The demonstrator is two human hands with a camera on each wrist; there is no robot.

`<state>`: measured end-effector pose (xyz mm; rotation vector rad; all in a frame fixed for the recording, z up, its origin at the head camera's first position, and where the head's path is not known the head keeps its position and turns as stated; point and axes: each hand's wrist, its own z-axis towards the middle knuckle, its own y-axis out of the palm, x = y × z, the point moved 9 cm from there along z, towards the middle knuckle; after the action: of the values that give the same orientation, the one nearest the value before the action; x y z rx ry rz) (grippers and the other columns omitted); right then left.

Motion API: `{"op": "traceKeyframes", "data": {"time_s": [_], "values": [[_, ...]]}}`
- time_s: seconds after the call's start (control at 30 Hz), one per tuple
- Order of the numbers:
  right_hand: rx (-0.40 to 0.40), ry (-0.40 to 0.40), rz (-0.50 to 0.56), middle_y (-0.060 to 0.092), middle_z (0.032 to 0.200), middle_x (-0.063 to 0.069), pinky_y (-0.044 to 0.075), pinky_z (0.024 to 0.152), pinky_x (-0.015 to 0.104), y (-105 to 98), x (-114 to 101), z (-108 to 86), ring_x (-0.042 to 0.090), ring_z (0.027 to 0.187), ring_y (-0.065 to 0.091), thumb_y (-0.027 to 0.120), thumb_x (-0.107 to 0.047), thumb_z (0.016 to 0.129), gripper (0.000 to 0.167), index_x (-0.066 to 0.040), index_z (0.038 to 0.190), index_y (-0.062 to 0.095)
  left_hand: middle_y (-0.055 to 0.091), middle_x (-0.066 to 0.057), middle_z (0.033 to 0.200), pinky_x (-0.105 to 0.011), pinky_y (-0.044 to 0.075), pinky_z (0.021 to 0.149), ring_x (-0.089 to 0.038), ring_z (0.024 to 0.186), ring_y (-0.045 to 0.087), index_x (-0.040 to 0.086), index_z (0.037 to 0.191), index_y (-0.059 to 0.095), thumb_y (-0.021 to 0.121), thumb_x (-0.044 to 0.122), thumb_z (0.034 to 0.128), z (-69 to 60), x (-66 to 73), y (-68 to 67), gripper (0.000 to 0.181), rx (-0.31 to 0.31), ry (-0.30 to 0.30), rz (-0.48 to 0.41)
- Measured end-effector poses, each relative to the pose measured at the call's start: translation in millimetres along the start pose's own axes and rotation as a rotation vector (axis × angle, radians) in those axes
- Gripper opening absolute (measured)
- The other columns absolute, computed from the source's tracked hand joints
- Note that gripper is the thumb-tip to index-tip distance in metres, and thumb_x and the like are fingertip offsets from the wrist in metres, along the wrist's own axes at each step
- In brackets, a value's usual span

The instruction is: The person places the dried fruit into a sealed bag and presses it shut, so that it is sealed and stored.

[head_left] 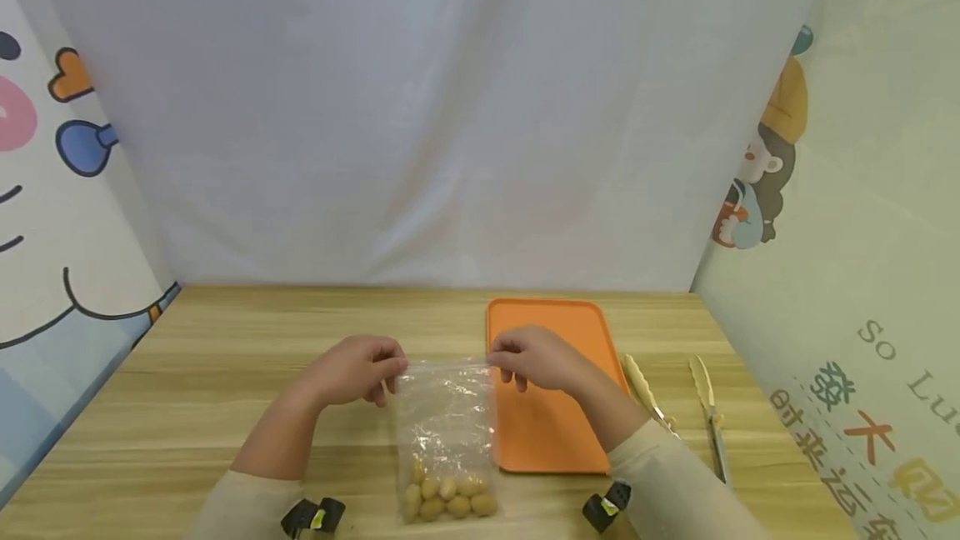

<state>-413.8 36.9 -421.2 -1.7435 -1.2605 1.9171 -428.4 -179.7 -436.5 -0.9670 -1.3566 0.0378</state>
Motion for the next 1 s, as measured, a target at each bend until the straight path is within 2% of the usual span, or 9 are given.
{"op": "traceKeyframes", "data": {"time_s": [0.07,0.17,0.3,0.37,0.57,0.7,0.83,0.93,1.0], "values": [[-0.025,0.01,-0.046,0.067,0.077,0.013,0.045,0.057,0.033,3.0,3.1,10.5,0.033,0.058,0.062,0.056,-0.03,0.101,0.022,-0.013,0.097,0.07,0.065,-0.006,0.08,-0.034,0.055,0.064,-0.022,0.063,0.065,0.009,0.092,0.065,0.055,0.023,0.1016,7.4,-6.9,-1.8,0.02,-0.004,-0.028,0.037],[-0.065,0.026,-0.117,0.066,0.07,0.012,0.045,0.057,0.031,8.9,7.0,23.6,0.021,0.048,0.055,0.056,-0.026,0.101,0.019,-0.014,0.097,0.07,0.066,-0.007,0.078,-0.032,0.054,0.062,-0.021,0.062,0.065,0.008,0.087,0.067,0.059,0.021,0.0992,16.7,-17.4,-3.5,0.019,-0.005,-0.082,0.075],[-0.126,0.04,-0.206,0.065,0.065,0.009,0.043,0.054,0.029,19.5,9.6,37.6,0.014,0.042,0.047,0.057,-0.024,0.101,0.018,-0.013,0.097,0.071,0.067,-0.009,0.076,-0.032,0.054,0.062,-0.021,0.063,0.066,0.006,0.082,0.067,0.063,0.02,0.0964,24.5,-29.8,-5.8,0.02,-0.003,-0.141,0.122],[-0.139,0.05,-0.25,0.065,0.063,0.008,0.042,0.052,0.028,22.6,10.7,43.0,0.013,0.041,0.045,0.057,-0.022,0.1,0.017,-0.013,0.096,0.071,0.068,-0.009,0.074,-0.032,0.054,0.061,-0.021,0.063,0.066,0.005,0.081,0.066,0.064,0.02,0.0956,28.4,-33.0,-6.5,0.021,0.002,-0.152,0.151],[-0.122,0.107,-0.375,0.066,0.063,0.006,0.041,0.052,0.027,25.0,18.5,55.1,0.012,0.045,0.047,0.057,-0.02,0.099,0.02,-0.015,0.084,0.068,0.066,-0.007,0.072,-0.029,0.051,0.059,-0.02,0.061,0.065,0.005,0.079,0.065,0.064,0.02,0.0954,37.9,-37.4,-3.1,0.022,0.017,-0.154,0.221],[-0.152,0.124,-0.427,0.067,0.065,0.005,0.042,0.052,0.027,29.4,21.9,59.5,0.012,0.05,0.05,0.058,-0.019,0.099,0.023,-0.014,0.08,0.069,0.065,-0.006,0.067,-0.028,0.047,0.058,-0.016,0.057,0.06,0.006,0.077,0.064,0.063,0.021,0.0956,41.2,-38.2,1.8,0.024,0.023,-0.132,0.294],[-0.191,0.128,-0.474,0.067,0.067,0.004,0.043,0.054,0.027,30.7,22.4,61.8,0.012,0.054,0.051,0.059,-0.021,0.099,0.023,-0.012,0.081,0.071,0.063,-0.004,0.063,-0.029,0.043,0.059,-0.014,0.056,0.053,0.01,0.074,0.062,0.063,0.024,0.0953,43.9,-38.5,4.4,0.026,0.055,-0.123,0.391],[-0.191,0.126,-0.495,0.067,0.069,0.004,0.044,0.057,0.028,27.7,22.4,61.1,0.012,0.055,0.052,0.058,-0.023,0.1,0.021,-0.012,0.088,0.071,0.063,-0.001,0.069,-0.032,0.044,0.063,-0.015,0.062,0.054,0.011,0.078,0.062,0.064,0.026,0.0951,44.5,-33.4,5.7,0.022,0.101,-0.102,0.451],[-0.169,0.127,-0.489,0.067,0.07,0.004,0.045,0.061,0.029,23.2,22.6,57.7,0.012,0.057,0.053,0.057,-0.026,0.1,0.019,-0.013,0.095,0.07,0.066,-0.002,0.082,-0.036,0.049,0.069,-0.018,0.073,0.06,0.01,0.09,0.064,0.063,0.029,0.0958,43.8,-29.2,6.3,0.02,0.144,-0.09,0.476]]}}
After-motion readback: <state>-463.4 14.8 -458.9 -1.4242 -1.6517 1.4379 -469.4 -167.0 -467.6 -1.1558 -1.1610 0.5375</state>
